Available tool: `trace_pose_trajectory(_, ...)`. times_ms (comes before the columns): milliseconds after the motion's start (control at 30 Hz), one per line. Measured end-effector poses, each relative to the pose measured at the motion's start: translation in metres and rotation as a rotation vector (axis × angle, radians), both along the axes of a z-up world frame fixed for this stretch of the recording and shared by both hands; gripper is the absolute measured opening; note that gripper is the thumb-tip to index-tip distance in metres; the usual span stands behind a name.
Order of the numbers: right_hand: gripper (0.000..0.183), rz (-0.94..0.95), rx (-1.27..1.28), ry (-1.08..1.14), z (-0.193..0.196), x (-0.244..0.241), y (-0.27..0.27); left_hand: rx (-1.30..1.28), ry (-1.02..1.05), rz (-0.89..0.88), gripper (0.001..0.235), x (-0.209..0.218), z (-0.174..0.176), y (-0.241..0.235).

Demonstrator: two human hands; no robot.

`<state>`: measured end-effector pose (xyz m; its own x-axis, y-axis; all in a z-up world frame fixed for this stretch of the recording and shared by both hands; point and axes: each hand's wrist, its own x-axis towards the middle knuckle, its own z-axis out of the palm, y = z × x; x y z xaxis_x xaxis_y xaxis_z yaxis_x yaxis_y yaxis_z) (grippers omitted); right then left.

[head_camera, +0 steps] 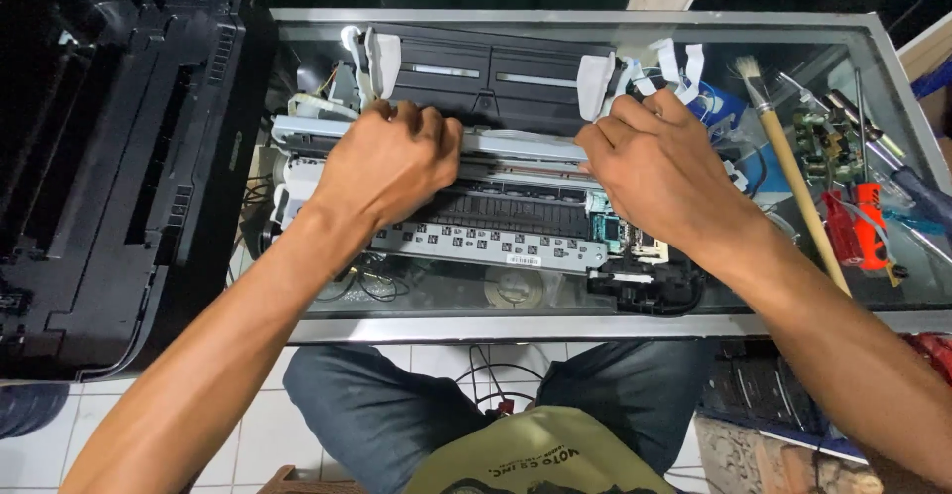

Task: The person disassembles a printer by hand, removing a white plastic component and then using a screwdriver to loosen screws on the internal frame. The person works on the printer placed on a glass table.

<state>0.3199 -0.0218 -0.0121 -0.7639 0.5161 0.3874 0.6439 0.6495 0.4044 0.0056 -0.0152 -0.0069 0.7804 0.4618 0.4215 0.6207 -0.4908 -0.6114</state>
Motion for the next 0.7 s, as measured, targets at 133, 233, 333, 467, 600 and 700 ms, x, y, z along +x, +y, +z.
trace_pose_trajectory(133, 0.019, 0.015, 0.011, -0.019, 0.005, 0.003, 0.001, -0.085, -0.003, 0.031, 0.017, 0.001, -0.008, 0.002)
trace_pose_trajectory(233, 0.019, 0.039, 0.035, -0.025, 0.008, 0.004, 0.002, -0.102, 0.006, 0.023, 0.019, 0.004, -0.008, -0.001)
trace_pose_trajectory(333, 0.015, 0.016, 0.031, -0.035, 0.011, 0.008, 0.004, -0.210, 0.031, 0.077, 0.022, 0.009, -0.003, -0.008)
trace_pose_trajectory(467, 0.017, 0.024, 0.011, -0.016, 0.004, 0.016, 0.009, -0.124, -0.001, 0.016, 0.024, 0.013, -0.009, -0.018)
trace_pose_trajectory(600, 0.018, 0.004, -0.043, 0.015, 0.005, 0.019, 0.007, -0.111, -0.009, 0.015, 0.024, 0.021, -0.014, -0.025)
trace_pose_trajectory(700, 0.017, -0.006, -0.031, 0.017, 0.005, 0.018, 0.006, -0.093, 0.003, 0.026, 0.023, 0.021, -0.014, -0.026)
